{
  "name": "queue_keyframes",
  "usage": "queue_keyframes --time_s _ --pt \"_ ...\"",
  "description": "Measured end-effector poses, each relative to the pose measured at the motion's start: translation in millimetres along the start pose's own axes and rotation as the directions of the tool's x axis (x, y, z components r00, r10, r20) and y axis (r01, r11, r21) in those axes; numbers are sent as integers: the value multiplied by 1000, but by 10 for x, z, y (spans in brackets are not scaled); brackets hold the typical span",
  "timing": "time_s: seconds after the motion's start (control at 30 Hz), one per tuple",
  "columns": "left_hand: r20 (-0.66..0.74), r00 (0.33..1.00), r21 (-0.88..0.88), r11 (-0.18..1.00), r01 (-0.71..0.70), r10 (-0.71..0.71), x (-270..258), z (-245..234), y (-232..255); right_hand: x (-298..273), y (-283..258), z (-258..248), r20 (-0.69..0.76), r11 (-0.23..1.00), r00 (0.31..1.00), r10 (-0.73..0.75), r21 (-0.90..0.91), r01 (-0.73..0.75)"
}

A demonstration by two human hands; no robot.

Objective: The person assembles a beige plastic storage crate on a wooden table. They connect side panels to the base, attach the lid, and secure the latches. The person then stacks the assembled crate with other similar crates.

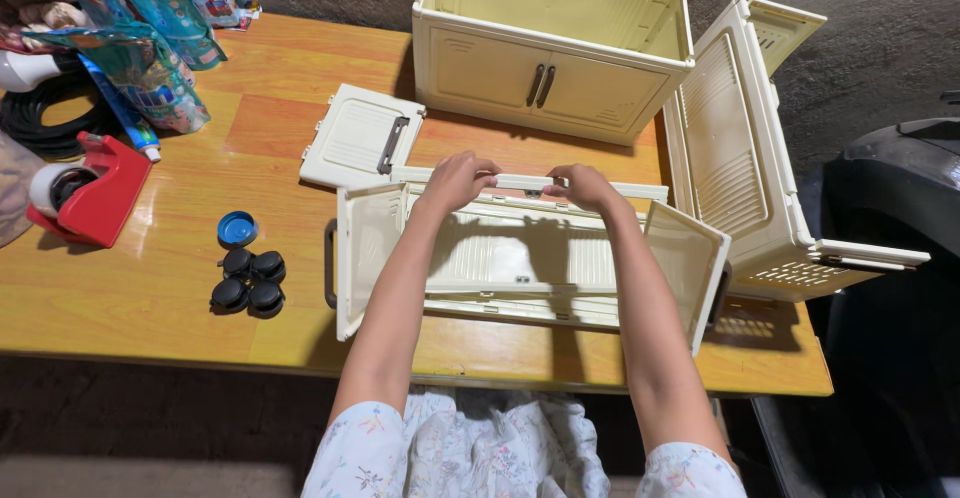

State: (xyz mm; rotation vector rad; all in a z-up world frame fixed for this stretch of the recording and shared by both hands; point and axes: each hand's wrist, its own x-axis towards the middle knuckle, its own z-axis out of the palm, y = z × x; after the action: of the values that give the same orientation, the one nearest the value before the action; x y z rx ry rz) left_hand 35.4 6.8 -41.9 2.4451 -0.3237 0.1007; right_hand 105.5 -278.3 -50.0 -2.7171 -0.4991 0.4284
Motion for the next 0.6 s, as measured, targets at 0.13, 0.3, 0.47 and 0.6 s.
queue_keyframes --time_s 0.13,0.3,0.47,0.6 --pt "-32 999 79 997 10 -8 34 294 -214 107 78 233 -84 996 996 -21 -92 13" --pt "-87 996 145 989 8 4 22 651 -479 164 219 693 -311 986 942 -127 -143 85" --pt "-80 997 171 985 -8 22 43 906 -674 231 376 1034 -373 968 913 -168 -239 81" --pt "-75 997 166 986 11 2 67 1069 -649 173 274 1027 -237 990 971 -10 -139 -24"
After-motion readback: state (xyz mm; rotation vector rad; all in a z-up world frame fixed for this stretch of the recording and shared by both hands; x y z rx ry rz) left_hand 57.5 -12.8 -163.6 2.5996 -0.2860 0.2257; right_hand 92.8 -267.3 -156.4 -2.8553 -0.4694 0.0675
